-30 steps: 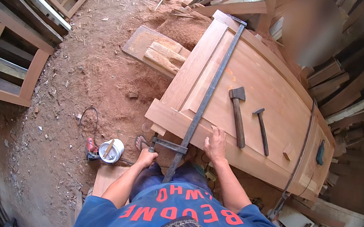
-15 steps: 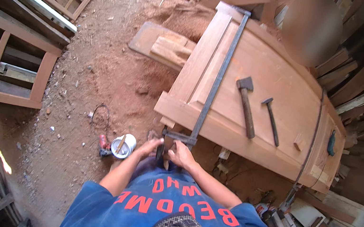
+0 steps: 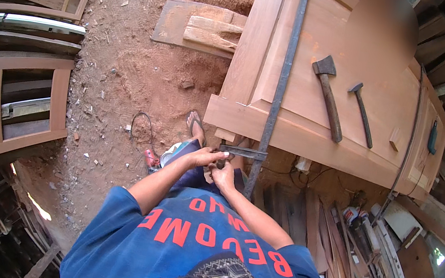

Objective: The person assembles a wooden frame by clamping a small piece to a larger board, drilling pilot holes, and hammering nails to secure the joint. They use a drill, hammer, and clamp throughout the process.

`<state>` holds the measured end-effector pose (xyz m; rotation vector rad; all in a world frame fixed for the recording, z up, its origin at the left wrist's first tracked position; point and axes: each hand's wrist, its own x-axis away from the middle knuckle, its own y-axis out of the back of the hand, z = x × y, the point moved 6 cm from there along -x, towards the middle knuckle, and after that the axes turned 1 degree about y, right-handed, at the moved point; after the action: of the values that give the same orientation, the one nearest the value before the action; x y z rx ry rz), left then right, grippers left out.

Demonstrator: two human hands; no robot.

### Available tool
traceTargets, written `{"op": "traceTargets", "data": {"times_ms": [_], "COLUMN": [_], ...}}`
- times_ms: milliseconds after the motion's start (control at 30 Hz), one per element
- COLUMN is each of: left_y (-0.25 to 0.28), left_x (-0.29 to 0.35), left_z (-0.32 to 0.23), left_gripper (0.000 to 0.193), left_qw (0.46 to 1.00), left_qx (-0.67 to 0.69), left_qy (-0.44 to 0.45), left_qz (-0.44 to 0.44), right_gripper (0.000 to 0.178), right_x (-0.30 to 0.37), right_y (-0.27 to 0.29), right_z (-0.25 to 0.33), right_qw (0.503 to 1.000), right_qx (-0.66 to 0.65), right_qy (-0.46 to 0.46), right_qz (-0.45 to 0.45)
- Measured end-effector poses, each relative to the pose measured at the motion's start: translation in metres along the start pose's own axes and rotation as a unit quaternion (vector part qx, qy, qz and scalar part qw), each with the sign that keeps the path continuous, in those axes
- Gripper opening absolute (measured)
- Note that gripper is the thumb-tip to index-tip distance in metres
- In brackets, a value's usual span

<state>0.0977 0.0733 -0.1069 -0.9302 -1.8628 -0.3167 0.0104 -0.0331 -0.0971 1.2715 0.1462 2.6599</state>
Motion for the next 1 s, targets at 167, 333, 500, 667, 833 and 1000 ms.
{"op": "traceTargets", "data": {"times_ms": [167,333,500,667,833,1000], "left_y": [0.025,0.023,-0.009,-0.043,-0.081,-0.082], "left_x": [0.013,0.021,0.011,0.010,-0.009,0.003], "left_z": [0.003,-0.009,0.008,-0.002,0.031,0.032], "left_gripper": [0.102,0.103,0.103,0.066,0.050,0.037], "left_qw": [0.997,0.989,0.972,0.951,0.912,0.889], "left_qx": [-0.003,-0.041,0.120,0.232,0.368,0.458], "left_qy": [0.039,0.033,0.074,0.044,0.046,-0.029], "left_qz": [0.072,0.135,0.187,0.202,0.175,-0.010], "right_gripper": [0.034,0.011,0.016,0.033,0.043,0.058], "right_x": [0.000,0.004,0.000,0.007,-0.028,-0.106], "right_y": [0.001,-0.002,0.000,0.079,0.247,0.352], "right_z": [0.005,0.007,0.000,0.092,0.210,0.265], "right_qw": [0.994,0.993,0.970,0.960,0.972,0.804], "right_qx": [0.097,-0.079,-0.111,0.180,0.153,0.449], "right_qy": [-0.006,-0.050,-0.098,0.035,0.156,0.281], "right_qz": [-0.049,0.078,0.195,0.209,-0.089,-0.268]}}
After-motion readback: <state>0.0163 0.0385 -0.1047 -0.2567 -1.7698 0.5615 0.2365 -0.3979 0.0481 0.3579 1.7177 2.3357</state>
